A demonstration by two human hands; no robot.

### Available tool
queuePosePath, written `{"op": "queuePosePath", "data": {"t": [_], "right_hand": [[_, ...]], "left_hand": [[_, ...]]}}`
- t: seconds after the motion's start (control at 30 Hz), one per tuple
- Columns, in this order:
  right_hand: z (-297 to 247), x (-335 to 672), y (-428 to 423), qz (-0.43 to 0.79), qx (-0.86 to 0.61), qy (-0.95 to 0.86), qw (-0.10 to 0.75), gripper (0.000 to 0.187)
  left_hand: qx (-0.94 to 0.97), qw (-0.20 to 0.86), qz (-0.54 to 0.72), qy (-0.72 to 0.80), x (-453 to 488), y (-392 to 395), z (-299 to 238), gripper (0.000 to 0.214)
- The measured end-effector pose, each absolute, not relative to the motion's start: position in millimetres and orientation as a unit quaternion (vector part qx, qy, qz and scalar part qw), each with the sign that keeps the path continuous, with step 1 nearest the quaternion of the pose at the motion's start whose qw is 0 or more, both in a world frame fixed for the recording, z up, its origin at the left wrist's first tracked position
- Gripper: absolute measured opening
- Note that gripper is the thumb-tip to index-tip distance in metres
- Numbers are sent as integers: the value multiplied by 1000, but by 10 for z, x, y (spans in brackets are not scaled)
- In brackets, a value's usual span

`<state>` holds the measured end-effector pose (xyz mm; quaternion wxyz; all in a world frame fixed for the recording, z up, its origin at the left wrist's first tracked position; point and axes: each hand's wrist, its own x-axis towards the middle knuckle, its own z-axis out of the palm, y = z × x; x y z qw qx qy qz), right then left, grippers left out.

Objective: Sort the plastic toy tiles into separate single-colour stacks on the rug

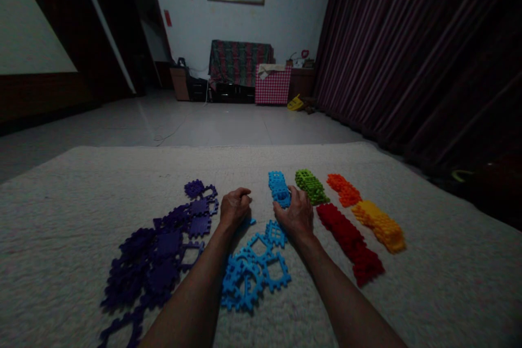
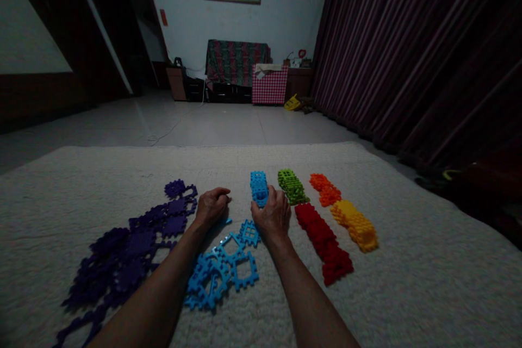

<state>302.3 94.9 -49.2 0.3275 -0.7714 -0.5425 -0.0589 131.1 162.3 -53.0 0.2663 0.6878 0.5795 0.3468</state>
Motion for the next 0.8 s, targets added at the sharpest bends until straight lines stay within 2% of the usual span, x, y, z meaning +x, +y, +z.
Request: {"op": "queuePosePath", "data": {"t": [0.47,0.7,0.8], "right_hand": [[-481,3004,939,-55,-769,-541,335,59],[-515,3087,979,-14,-731,-511,452,46],[-532,3115,993,-24,-684,-528,503,34]], "left_hand": [[682,274,361,574,1312,1621,-534,34],[671,292,386,562,1291,1634,-543,33],[647,322,411,556,1294,1647,-557,32]]}}
